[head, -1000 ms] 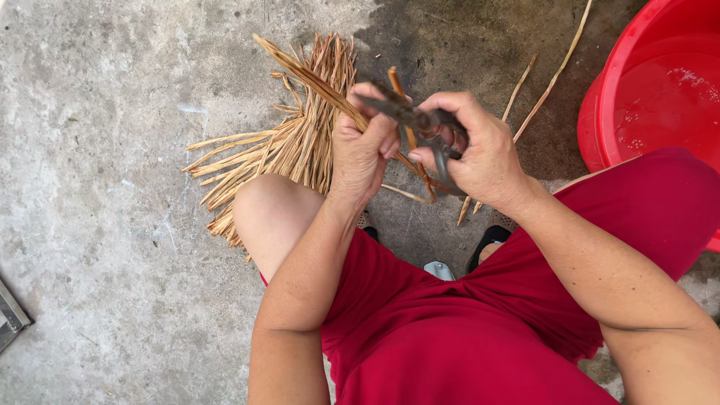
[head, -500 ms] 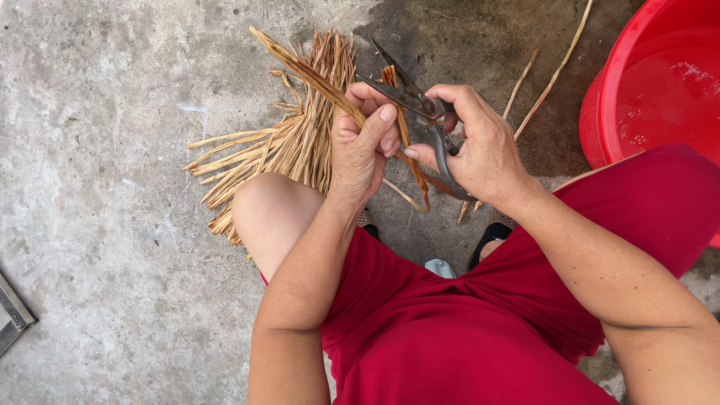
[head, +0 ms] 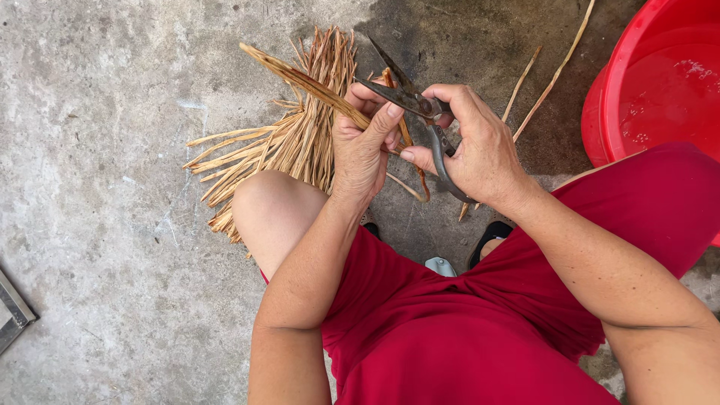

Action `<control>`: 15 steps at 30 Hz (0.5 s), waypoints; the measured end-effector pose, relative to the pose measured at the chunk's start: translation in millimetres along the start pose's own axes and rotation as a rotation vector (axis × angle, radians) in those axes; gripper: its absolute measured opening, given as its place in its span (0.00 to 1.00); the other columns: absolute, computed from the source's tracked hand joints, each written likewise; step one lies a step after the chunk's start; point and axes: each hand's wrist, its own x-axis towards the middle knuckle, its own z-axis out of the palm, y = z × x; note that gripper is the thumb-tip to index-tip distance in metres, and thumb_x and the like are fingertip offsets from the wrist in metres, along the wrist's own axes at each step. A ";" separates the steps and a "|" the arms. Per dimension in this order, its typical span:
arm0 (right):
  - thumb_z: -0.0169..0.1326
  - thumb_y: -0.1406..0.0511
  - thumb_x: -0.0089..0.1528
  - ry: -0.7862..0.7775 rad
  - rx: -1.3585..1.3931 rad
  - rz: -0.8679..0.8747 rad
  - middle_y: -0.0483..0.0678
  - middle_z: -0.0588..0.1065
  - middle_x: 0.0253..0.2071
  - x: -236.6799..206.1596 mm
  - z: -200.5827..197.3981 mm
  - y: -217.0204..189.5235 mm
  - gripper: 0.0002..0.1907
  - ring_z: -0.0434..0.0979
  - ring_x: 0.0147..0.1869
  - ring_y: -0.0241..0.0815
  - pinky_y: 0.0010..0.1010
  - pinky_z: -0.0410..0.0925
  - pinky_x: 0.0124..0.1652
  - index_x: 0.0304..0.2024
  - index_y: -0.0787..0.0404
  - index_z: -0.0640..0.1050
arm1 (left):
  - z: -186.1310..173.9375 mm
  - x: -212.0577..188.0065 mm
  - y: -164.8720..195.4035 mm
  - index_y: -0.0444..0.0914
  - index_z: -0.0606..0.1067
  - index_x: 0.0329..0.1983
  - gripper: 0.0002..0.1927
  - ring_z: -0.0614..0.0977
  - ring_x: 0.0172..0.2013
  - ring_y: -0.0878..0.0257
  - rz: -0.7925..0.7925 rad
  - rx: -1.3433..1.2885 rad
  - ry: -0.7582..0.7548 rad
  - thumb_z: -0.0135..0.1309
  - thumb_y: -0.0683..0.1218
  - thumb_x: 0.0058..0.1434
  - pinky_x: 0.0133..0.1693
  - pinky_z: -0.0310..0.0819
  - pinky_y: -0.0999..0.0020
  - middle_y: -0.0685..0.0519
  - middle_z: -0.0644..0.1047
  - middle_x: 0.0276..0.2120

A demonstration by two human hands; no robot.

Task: The person uses shears to cut a bundle of dried plant strips into smaller pieces. They repeatedly pick up individual strips, cut them, and place the cut pieces on the floor next to a red basin.

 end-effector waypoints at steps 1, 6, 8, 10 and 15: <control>0.74 0.56 0.55 -0.006 -0.001 -0.002 0.49 0.74 0.47 -0.2 -0.4 -0.2 0.37 0.78 0.47 0.42 0.35 0.73 0.44 0.59 0.60 0.70 | -0.8 -0.3 0.0 0.36 0.72 0.45 0.10 0.72 0.28 0.71 0.000 -0.005 -0.009 0.62 0.38 0.68 0.29 0.65 0.76 0.54 0.75 0.34; 0.74 0.56 0.55 -0.037 0.018 -0.007 0.48 0.73 0.45 -0.9 -1.9 0.2 0.37 0.77 0.46 0.41 0.35 0.71 0.43 0.59 0.60 0.70 | -3.8 -0.7 -2.7 0.36 0.72 0.42 0.09 0.72 0.26 0.72 0.001 0.038 0.031 0.62 0.37 0.66 0.28 0.64 0.76 0.54 0.76 0.33; 0.73 0.55 0.55 -0.040 0.026 -0.019 0.47 0.72 0.44 -0.7 -2.5 0.7 0.36 0.76 0.45 0.40 0.34 0.71 0.42 0.59 0.60 0.70 | -4.4 0.3 -3.6 0.36 0.72 0.41 0.08 0.72 0.26 0.72 0.004 0.046 0.035 0.62 0.37 0.66 0.27 0.64 0.76 0.54 0.76 0.32; 0.74 0.55 0.54 -0.062 0.005 0.059 0.46 0.72 0.40 -0.6 -1.8 0.6 0.36 0.75 0.39 0.40 0.34 0.70 0.38 0.58 0.59 0.71 | -4.4 1.0 -4.1 0.36 0.72 0.41 0.09 0.72 0.26 0.72 0.002 0.048 0.040 0.62 0.37 0.66 0.27 0.64 0.76 0.55 0.76 0.31; 0.74 0.54 0.55 -0.004 0.001 -0.024 0.43 0.70 0.36 -2.2 1.4 0.3 0.34 0.74 0.39 0.36 0.31 0.69 0.36 0.55 0.60 0.72 | -3.7 0.4 -3.7 0.36 0.73 0.41 0.07 0.72 0.26 0.72 -0.011 0.059 0.035 0.62 0.38 0.66 0.27 0.64 0.76 0.55 0.76 0.31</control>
